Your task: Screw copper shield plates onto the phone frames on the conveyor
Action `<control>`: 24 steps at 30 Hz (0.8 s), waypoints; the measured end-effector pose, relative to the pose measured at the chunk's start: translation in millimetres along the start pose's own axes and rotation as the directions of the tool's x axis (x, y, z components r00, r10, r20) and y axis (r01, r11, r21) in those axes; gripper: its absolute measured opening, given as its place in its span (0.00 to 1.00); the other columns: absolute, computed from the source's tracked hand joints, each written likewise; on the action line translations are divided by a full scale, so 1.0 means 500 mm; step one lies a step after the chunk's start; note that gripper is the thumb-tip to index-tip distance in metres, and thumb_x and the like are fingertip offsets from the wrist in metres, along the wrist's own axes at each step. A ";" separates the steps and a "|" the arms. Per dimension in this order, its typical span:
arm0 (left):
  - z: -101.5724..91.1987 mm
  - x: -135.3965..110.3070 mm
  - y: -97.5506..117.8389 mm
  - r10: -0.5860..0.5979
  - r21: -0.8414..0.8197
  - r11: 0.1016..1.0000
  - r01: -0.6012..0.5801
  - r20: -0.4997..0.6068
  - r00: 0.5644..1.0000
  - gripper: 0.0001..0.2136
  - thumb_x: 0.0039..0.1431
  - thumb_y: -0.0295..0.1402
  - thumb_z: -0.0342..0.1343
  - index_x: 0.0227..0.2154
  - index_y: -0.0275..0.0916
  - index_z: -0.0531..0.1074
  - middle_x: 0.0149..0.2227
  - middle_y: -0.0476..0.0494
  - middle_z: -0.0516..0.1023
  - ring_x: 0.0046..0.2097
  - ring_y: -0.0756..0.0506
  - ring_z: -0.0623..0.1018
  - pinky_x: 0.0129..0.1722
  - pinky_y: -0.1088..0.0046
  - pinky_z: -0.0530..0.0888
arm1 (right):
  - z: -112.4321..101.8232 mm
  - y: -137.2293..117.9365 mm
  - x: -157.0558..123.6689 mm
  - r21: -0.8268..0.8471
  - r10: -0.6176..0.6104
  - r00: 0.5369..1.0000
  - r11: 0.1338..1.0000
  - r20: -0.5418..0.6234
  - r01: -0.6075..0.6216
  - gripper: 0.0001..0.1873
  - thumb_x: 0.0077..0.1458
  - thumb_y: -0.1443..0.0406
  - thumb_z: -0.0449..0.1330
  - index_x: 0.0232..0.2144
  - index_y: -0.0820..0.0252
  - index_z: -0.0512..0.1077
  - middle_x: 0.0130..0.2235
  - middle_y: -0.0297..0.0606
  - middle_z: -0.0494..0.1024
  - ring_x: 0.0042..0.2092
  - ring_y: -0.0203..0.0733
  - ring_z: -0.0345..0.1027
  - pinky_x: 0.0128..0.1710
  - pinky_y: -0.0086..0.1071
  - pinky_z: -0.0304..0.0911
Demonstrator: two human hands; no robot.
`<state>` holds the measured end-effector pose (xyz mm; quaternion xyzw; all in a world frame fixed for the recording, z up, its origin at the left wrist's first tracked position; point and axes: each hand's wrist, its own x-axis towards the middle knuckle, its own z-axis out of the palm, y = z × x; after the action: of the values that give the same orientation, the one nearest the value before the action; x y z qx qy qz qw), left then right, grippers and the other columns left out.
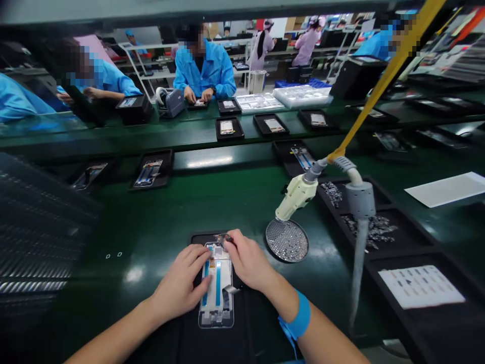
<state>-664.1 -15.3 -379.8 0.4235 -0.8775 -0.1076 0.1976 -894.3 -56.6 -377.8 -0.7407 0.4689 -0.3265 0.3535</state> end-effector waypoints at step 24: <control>0.020 -0.011 0.034 0.128 -0.122 0.982 -0.146 -0.151 0.980 0.10 0.67 0.23 0.52 0.50 0.32 0.71 0.53 0.36 0.76 0.55 0.40 0.75 0.58 0.60 0.76 | 0.003 -0.003 0.009 0.020 -0.025 1.000 0.999 0.006 0.025 0.05 0.63 0.67 0.63 0.41 0.56 0.78 0.38 0.32 0.79 0.39 0.33 0.74 0.40 0.25 0.68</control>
<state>-677.5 -0.2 -384.0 0.3546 -0.8792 -0.1211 0.2944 -890.7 -60.0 -376.7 -0.7440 0.4550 -0.3334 0.3582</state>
